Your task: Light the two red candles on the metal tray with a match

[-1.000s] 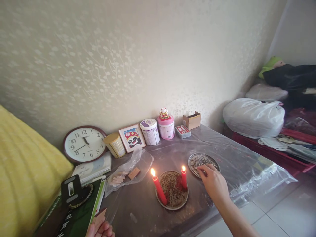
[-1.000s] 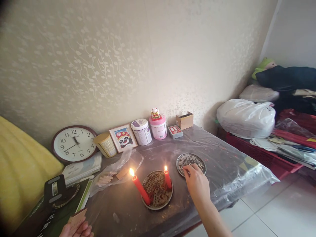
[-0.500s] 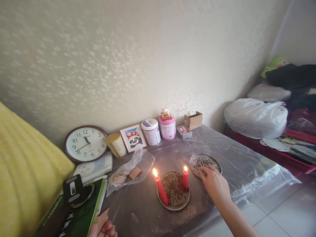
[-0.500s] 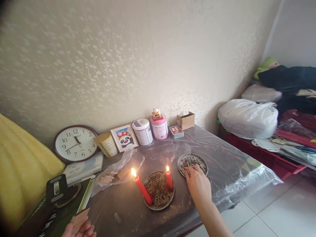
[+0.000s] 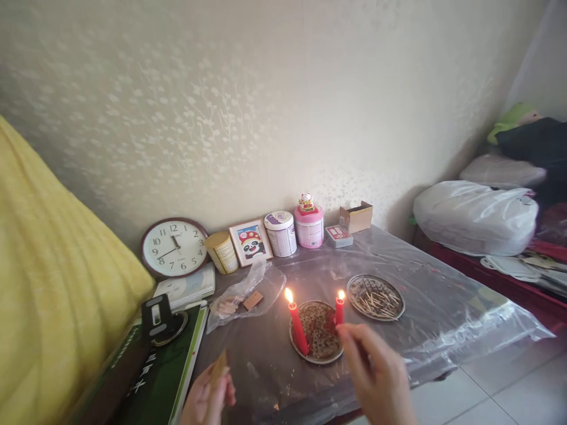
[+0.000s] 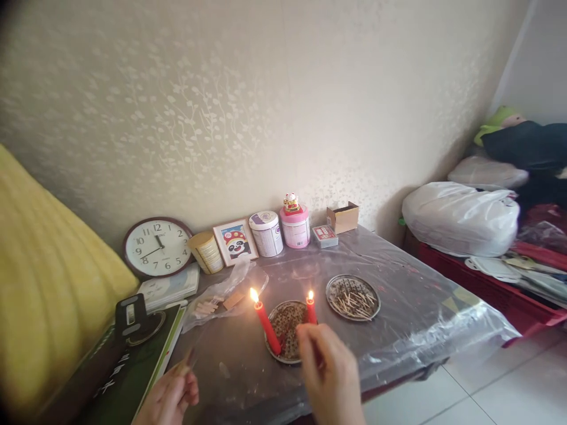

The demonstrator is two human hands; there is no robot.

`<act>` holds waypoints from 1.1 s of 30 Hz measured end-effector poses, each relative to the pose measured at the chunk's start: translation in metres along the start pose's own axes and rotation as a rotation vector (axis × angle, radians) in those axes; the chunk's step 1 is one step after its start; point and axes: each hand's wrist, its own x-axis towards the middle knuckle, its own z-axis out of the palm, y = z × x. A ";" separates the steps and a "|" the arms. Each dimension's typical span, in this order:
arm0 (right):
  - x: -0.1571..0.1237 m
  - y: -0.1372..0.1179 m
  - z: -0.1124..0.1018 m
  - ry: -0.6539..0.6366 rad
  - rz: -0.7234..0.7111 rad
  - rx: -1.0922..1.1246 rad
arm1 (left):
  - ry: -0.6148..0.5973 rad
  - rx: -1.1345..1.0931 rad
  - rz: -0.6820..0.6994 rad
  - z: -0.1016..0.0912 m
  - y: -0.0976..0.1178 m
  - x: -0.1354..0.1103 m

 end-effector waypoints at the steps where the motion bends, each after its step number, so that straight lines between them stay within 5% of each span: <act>1: -0.011 -0.008 0.013 -0.129 0.026 0.076 | 0.015 0.054 0.087 0.006 0.000 -0.008; 5: -0.041 -0.022 0.060 -0.600 0.321 0.439 | -0.017 0.188 0.364 0.024 -0.007 -0.034; 8: -0.045 -0.023 0.079 -0.733 0.473 0.713 | -0.073 0.350 0.449 0.026 -0.015 -0.042; 15: -0.040 -0.016 0.087 -0.635 0.526 0.717 | -0.238 0.405 0.460 0.019 -0.032 -0.037; 21: -0.041 -0.005 0.082 -0.428 0.029 0.288 | -0.337 0.081 0.213 0.026 -0.022 -0.034; 24: -0.041 -0.005 0.080 -0.420 -0.107 0.216 | -0.305 0.015 0.114 0.028 -0.012 -0.034; 27: -0.041 -0.007 0.081 -0.423 -0.073 0.248 | -0.274 -0.020 0.089 0.029 -0.006 -0.034; 33: -0.043 -0.005 0.090 -0.398 0.288 0.593 | -0.206 0.042 0.226 0.026 -0.013 -0.033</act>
